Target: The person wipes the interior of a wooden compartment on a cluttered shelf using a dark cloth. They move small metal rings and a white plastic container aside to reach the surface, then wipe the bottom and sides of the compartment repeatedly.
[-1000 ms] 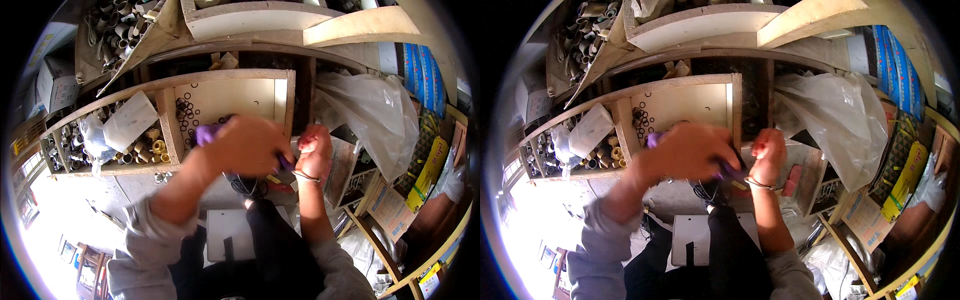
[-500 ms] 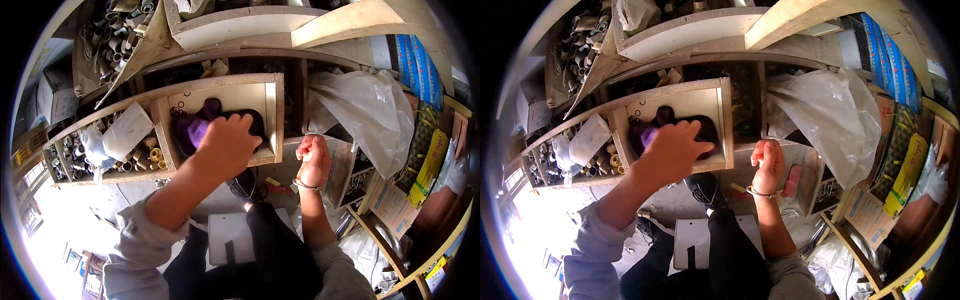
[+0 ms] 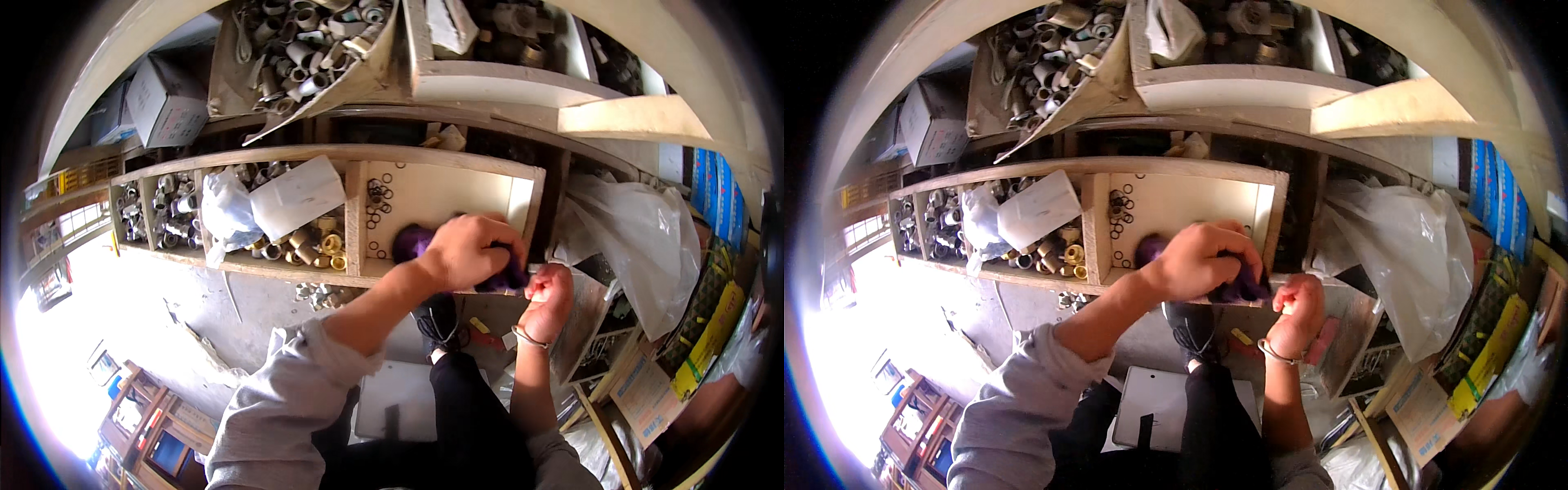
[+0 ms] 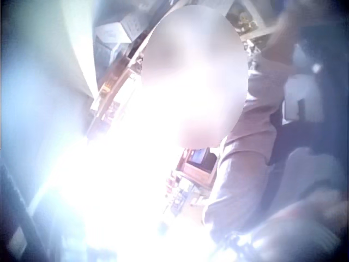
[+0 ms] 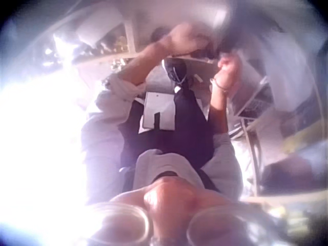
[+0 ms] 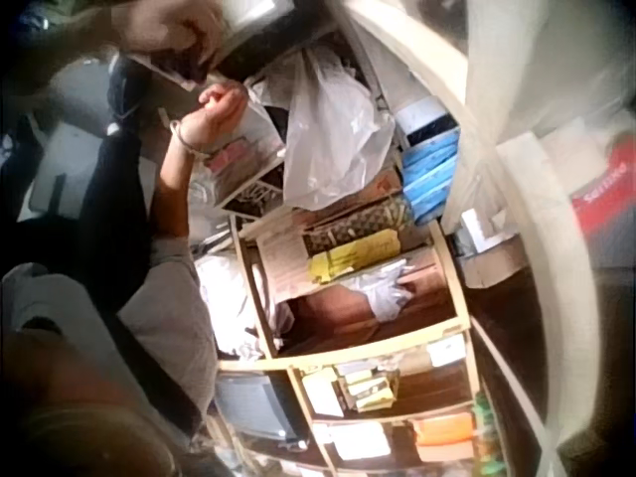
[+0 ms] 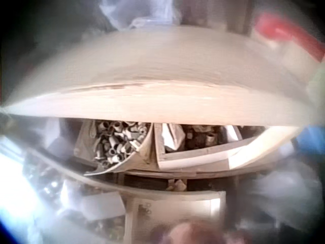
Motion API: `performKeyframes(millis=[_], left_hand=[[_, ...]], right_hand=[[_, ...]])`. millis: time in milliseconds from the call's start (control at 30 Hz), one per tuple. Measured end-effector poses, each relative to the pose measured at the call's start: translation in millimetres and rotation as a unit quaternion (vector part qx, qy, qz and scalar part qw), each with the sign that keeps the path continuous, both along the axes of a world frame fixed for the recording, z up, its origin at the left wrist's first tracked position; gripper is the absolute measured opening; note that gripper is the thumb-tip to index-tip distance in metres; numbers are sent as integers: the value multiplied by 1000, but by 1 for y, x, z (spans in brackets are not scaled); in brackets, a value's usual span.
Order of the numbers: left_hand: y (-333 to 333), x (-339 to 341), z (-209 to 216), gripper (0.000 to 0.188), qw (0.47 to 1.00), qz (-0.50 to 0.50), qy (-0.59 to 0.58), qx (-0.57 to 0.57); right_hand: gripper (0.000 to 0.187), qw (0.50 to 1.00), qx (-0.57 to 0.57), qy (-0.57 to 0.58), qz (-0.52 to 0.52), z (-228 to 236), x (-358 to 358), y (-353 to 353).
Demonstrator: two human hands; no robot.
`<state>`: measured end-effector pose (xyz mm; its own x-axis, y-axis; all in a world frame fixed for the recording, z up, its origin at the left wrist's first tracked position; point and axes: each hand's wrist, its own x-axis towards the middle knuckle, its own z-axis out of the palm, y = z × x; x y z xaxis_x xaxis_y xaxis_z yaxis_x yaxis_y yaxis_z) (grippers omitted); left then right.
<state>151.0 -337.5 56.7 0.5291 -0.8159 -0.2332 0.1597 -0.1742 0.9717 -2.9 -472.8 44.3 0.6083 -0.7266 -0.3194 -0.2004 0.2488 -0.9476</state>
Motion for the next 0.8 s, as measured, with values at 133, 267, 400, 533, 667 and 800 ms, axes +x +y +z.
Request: performKeyframes(millis=[133, 267, 400, 533, 667, 800], left_hand=[[35, -8, 49, 29, 981, 88, 59, -161], [110, -23, 68, 35, 956, 233, 126, -126], [205, -54, 86, 52, 716, 458, 462, -253], [308, -129, 62, 56, 743, 630, 209, -88], [328, -161, 45, 50, 718, 638, 247, -132], [338, -186, 24, 43, 614, 751, 230, -84]], right_hand=[[27, 997, 32, -46, -57, 8, 7, 4], [29, 978, -143, -65, 134, 41, 30, 34], [7, 883, -299, -66, 356, 34, 53, 59], [20, 797, -415, -59, 435, 32, 107, 100], [38, 695, -545, -14, 469, -11, 139, 114], [30, 565, -633, 123, 515, -5, 137, 81]])
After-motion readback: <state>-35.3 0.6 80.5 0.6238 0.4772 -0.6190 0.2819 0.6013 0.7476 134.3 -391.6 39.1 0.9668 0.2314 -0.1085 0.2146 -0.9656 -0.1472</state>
